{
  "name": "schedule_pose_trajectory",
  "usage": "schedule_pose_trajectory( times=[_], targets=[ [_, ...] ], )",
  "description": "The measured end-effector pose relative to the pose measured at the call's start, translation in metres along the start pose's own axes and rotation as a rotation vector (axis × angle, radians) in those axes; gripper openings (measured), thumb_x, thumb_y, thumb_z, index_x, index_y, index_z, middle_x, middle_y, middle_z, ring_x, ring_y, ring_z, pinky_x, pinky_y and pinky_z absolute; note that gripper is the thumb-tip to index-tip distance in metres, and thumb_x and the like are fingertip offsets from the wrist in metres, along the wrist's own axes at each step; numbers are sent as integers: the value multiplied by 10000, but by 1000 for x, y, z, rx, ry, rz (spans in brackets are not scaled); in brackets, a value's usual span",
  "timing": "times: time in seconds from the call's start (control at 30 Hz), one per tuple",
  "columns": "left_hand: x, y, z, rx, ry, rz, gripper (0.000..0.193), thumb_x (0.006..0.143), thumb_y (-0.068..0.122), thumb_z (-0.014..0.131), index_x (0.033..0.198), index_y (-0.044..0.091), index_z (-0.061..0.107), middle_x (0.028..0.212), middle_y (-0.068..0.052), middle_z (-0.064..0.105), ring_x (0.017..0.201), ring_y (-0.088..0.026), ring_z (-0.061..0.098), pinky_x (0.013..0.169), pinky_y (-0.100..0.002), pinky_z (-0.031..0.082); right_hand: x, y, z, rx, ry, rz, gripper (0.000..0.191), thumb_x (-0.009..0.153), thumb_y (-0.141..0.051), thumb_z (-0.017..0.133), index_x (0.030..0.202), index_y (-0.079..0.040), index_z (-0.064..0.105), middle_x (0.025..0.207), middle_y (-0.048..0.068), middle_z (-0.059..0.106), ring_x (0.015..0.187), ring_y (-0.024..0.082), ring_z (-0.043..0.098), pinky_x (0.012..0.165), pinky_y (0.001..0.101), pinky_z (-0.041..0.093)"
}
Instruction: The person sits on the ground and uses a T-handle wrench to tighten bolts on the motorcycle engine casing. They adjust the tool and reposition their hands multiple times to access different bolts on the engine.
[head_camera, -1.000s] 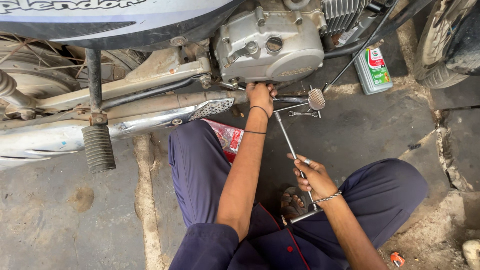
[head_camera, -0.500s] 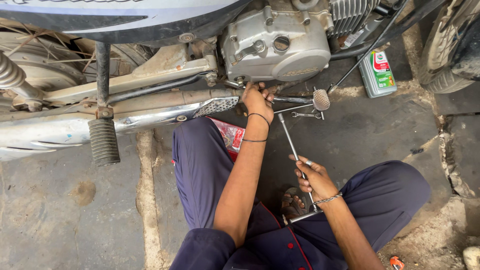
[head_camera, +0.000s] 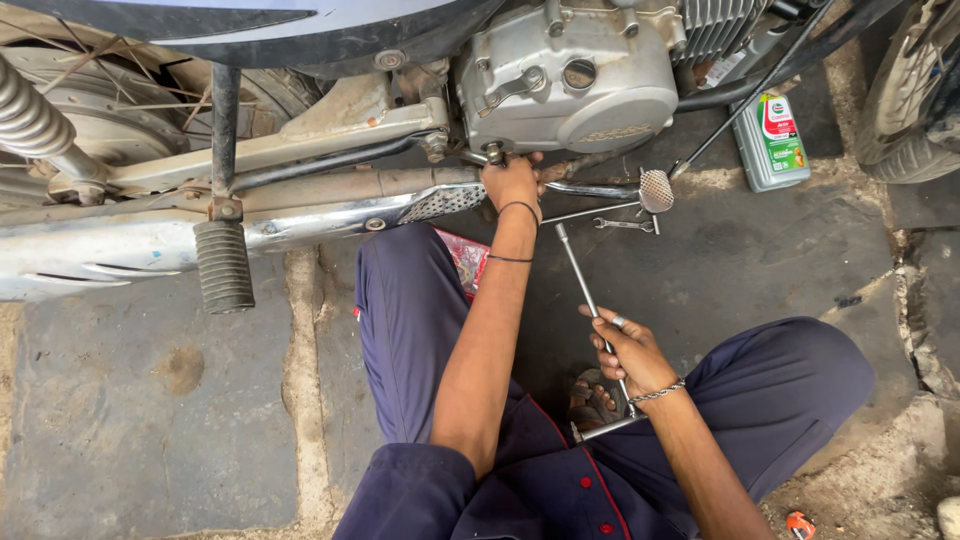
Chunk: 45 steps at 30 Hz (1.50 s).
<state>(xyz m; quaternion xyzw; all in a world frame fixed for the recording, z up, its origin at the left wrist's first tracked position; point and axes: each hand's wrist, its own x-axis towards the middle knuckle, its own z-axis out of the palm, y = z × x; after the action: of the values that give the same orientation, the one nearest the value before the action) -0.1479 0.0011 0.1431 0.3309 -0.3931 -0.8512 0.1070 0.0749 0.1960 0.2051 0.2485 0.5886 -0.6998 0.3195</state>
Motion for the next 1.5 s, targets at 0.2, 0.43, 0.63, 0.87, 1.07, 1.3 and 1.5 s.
schedule_pose_trajectory(
  times=[0.2, 0.43, 0.63, 0.87, 1.07, 1.3, 1.5],
  targets=[
    [0, -20, -1, -242, -101, 131, 75, 1075, 57, 420, 1051, 26, 484, 822, -81, 585, 598, -117, 503, 427, -285, 448, -1, -1, -2, 0, 7, 2, 414, 992, -146, 568, 1393, -52, 610, 730, -13, 485, 479, 26, 372, 364, 185, 286],
    [3, -25, -23, -211, -326, 110, 130, 1077, -12, 437, 1173, -42, 520, 1042, -139, 644, 697, -110, 509, 516, -267, 440, 5, 4, -5, 15, -6, 1, 422, 994, -154, 568, 1399, -39, 597, 743, -16, 478, 484, 26, 365, 368, 184, 285],
    [-27, -7, 0, 113, -46, 180, 165, 1009, 5, 485, 1129, -43, 587, 1006, -119, 728, 519, -118, 542, 407, -279, 404, 6, 8, -4, 25, -33, 6, 421, 992, -152, 572, 1398, -39, 597, 742, -16, 480, 485, 24, 370, 372, 176, 283],
    [-50, 17, 10, 325, 140, 208, 218, 932, 27, 530, 1044, -19, 711, 784, -65, 718, 457, -138, 536, 391, -331, 421, 3, 4, -3, 7, -5, 9, 410, 1003, -142, 557, 1397, -40, 606, 733, -14, 474, 484, 24, 373, 369, 178, 290],
    [-38, 9, 6, 371, 153, 262, 202, 942, 64, 597, 1051, -29, 739, 726, -97, 672, 488, -138, 533, 444, -308, 436, 0, 3, 3, -33, -5, 13, 406, 1000, -148, 558, 1389, -45, 614, 724, -16, 475, 477, 23, 367, 361, 180, 291],
    [-26, -10, 1, 590, 198, 474, 203, 926, 51, 680, 1074, -84, 708, 870, -190, 752, 748, -235, 670, 767, -361, 537, 2, 4, 5, -24, -19, 11, 399, 993, -145, 565, 1373, -37, 618, 735, -15, 477, 477, 22, 368, 360, 178, 282],
    [-37, -6, -10, 482, 121, 576, 286, 963, 48, 649, 1226, -62, 666, 1030, -197, 775, 730, -201, 710, 684, -344, 550, 4, 6, 1, -22, -26, 18, 387, 995, -146, 567, 1365, -45, 623, 741, -17, 474, 483, 22, 371, 365, 178, 284]
  ],
)
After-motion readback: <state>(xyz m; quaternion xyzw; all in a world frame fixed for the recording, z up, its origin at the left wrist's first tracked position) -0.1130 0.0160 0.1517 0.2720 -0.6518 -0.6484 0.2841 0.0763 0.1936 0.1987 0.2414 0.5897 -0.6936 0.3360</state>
